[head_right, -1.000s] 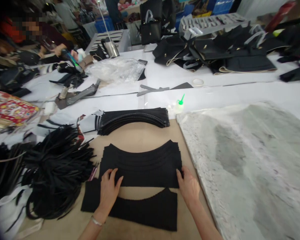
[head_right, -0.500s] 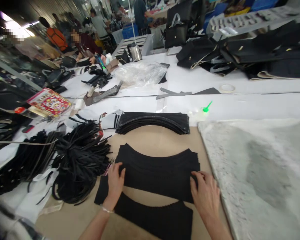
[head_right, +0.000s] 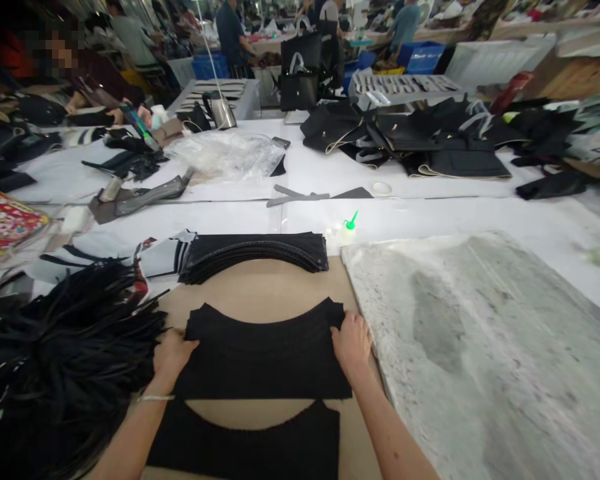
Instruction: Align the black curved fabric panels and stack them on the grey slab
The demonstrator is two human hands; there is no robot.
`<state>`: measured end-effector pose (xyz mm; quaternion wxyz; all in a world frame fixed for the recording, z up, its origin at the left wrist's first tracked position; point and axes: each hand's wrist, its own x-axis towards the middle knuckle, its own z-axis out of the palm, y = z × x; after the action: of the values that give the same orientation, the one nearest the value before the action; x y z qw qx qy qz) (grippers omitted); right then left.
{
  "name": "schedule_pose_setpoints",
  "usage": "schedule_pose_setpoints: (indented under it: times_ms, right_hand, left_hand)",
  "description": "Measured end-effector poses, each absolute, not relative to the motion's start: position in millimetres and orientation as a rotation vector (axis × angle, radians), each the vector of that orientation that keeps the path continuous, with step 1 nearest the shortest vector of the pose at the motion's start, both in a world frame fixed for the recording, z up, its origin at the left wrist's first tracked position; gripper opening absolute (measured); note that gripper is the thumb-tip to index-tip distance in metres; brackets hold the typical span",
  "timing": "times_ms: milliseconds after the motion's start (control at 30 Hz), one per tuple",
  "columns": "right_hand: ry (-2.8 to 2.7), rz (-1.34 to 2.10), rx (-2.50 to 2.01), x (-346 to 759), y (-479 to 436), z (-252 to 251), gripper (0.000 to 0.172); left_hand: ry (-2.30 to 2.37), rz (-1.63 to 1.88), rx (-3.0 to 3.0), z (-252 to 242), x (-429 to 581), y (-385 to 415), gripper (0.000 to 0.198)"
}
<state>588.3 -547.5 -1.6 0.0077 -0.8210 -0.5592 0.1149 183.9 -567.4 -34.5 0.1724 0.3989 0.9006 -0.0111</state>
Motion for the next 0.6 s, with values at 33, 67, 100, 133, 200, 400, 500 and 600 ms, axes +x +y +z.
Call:
schedule_pose_setpoints:
  times_ms: [33, 67, 100, 133, 200, 400, 500, 600]
  right_hand:
    - [-1.722, 0.379, -2.586, 588.0, -545.5, -1.5, 0.036]
    - [-1.696, 0.402, -2.602, 588.0, -543.6, -1.2, 0.036]
    - [-1.672, 0.425, -2.615, 588.3, -541.7, -0.8, 0.036]
    - [-1.653, 0.447, -2.624, 588.8, -539.9, -0.3, 0.035]
    - [-1.626, 0.481, -2.637, 589.5, -537.2, 0.6, 0.033]
    - [-1.553, 0.513, -2.668, 587.1, -536.5, 1.4, 0.038]
    - [-1.489, 0.497, -2.699, 585.7, -537.9, 0.5, 0.050]
    - [-1.476, 0.487, -2.704, 584.8, -538.9, -0.7, 0.049]
  left_hand:
    - [2.539, -0.046, 1.108, -34.4, 181.5, -565.5, 0.043]
    - [2.523, -0.058, 1.090, -34.1, 179.3, -563.9, 0.042]
    - [2.511, -0.065, 1.078, -33.9, 177.6, -562.8, 0.041]
    - [2.504, -0.070, 1.072, -33.5, 176.4, -562.3, 0.041]
    - [2.497, -0.067, 1.077, -32.9, 175.6, -562.6, 0.042]
    - [2.422, -0.027, 1.087, -29.9, 179.8, -566.8, 0.038]
    - [2.430, 0.000, 1.077, -27.4, 181.8, -567.7, 0.042]
    - [2.445, 0.021, 1.082, -25.4, 183.8, -568.6, 0.045]
